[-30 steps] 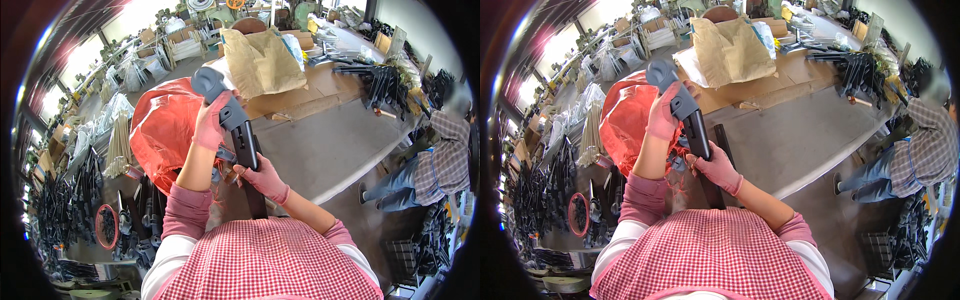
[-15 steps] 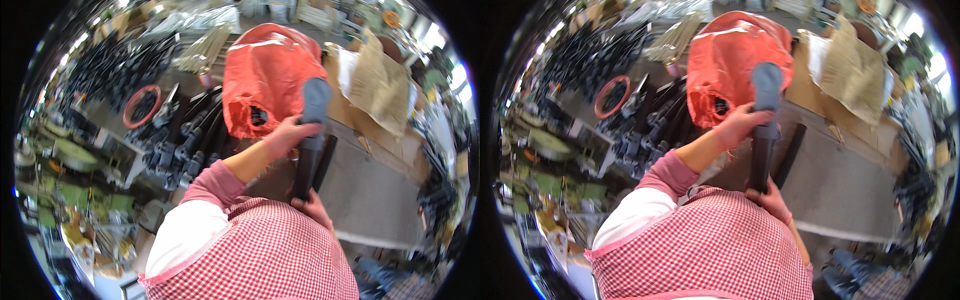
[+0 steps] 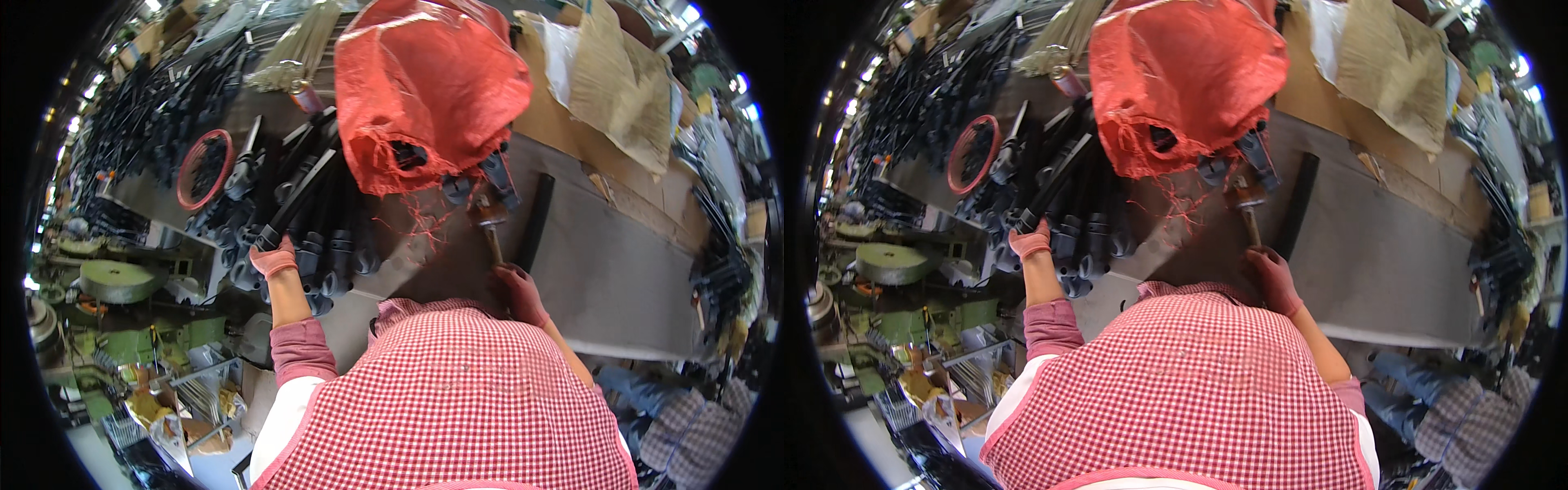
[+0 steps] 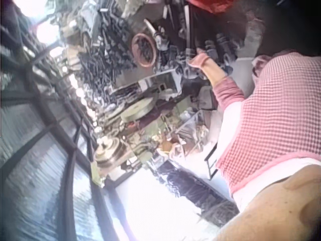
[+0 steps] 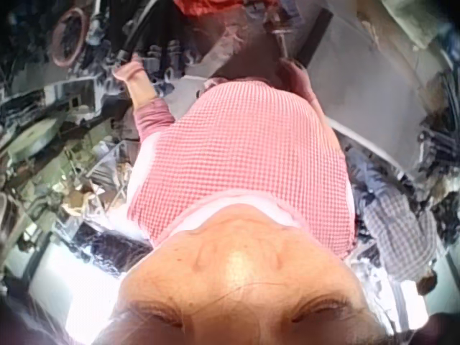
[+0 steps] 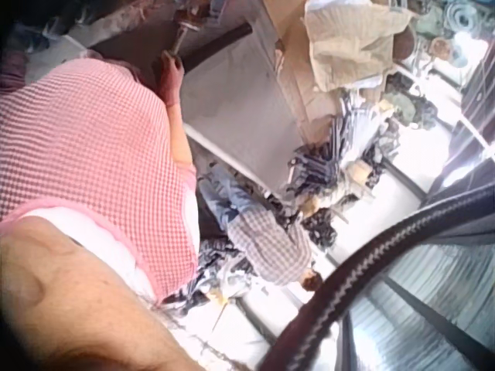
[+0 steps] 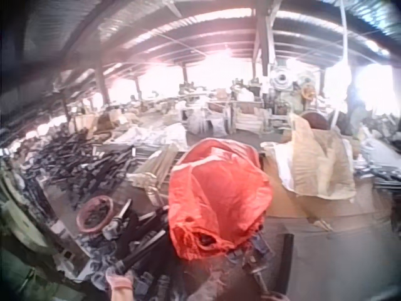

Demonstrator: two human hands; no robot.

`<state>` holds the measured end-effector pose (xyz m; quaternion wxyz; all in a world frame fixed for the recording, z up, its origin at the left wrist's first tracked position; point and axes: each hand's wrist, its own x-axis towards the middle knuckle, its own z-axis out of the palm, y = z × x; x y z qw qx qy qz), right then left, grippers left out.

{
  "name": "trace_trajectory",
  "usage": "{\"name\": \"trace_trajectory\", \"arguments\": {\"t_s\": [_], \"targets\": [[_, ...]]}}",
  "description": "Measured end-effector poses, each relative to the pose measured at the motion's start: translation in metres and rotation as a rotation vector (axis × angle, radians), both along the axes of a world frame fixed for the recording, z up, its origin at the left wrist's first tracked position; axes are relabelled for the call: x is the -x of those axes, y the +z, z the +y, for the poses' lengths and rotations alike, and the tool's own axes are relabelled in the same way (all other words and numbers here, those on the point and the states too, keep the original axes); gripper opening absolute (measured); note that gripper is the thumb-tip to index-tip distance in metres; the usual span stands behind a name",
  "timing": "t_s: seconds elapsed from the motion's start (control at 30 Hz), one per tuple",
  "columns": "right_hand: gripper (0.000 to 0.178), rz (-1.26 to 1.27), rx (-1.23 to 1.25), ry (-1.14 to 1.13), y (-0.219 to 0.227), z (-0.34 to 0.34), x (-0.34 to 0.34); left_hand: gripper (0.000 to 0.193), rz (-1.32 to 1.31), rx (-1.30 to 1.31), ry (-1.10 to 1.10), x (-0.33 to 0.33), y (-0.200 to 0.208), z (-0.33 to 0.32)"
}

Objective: The person assembles metal components by hand, inserting small parts into larger pieces and using a machine to press them together. They handle multiple parts, place them on a table, and use a green machine to secure the assembly.

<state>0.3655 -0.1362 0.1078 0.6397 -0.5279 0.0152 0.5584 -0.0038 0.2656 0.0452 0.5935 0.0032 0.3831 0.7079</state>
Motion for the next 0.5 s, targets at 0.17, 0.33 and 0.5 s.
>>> {"name": "trace_trajectory", "arguments": {"t_s": [0.17,0.33,0.5], "targets": [[0.026,-0.585,0.118,0.075,-0.022,0.007,-0.026,0.022,0.038,-0.038,-0.684,-0.110,0.050,-0.072],[0.030,-1.108,0.548,-0.062,-0.066,-0.012,-0.086,0.025,0.548,-0.526,-1.632,-0.310,0.069,-0.154],[0.061,-1.333,0.795,0.064,-0.082,-0.005,-0.136,0.034,1.853,-1.664,-1.424,-0.471,0.048,-0.157]]}}
